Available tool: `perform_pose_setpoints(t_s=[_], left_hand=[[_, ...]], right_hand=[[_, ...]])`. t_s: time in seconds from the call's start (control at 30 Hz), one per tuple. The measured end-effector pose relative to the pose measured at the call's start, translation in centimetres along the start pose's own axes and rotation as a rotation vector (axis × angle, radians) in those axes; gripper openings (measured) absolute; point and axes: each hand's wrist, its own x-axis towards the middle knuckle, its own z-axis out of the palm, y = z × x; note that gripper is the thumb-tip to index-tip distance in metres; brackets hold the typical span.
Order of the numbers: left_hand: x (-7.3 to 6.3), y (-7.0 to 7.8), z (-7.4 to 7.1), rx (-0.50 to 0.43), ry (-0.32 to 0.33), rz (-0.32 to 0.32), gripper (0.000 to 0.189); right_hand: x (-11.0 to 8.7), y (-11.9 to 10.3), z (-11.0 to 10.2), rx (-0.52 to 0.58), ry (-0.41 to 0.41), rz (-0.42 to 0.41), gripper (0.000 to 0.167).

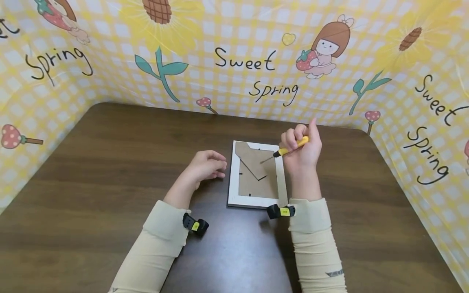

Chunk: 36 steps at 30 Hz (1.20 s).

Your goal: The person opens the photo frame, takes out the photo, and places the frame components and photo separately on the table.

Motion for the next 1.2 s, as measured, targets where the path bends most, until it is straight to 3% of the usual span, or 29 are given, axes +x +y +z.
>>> perform_pose_setpoints(t_s=[0.2,0.37,0.47,0.73,1.2], left_hand=[[0.4,-0.1,0.6,0.032,-0.047,-0.041,0.037],[0.8,-0.3,0.8,0.037,-0.062,-0.051,0.037],[0.9,-0.2,1.0,0.040,-0.072,-0.050,0.037],[0.9,-0.6,1.5,0.033,-0.079,-0.069,0.036],[0.6,-0.8,1.8,0.083,-0.083,-0.008,0.048]], right_hand=[[0.2,1.4,-1.5,0.226,0.181,0.120,0.062],[0.3,2.2,-2.5,0.276,0.348,0.176,0.060],[0.5,2.7,-2.6,0.281,0.407,0.172,0.058],[0.4,4.6,-2.3,0.237,0.476,0.158,0.056],[0.6,5.5,-2.7,0.277,0.536,0.156,0.056]])
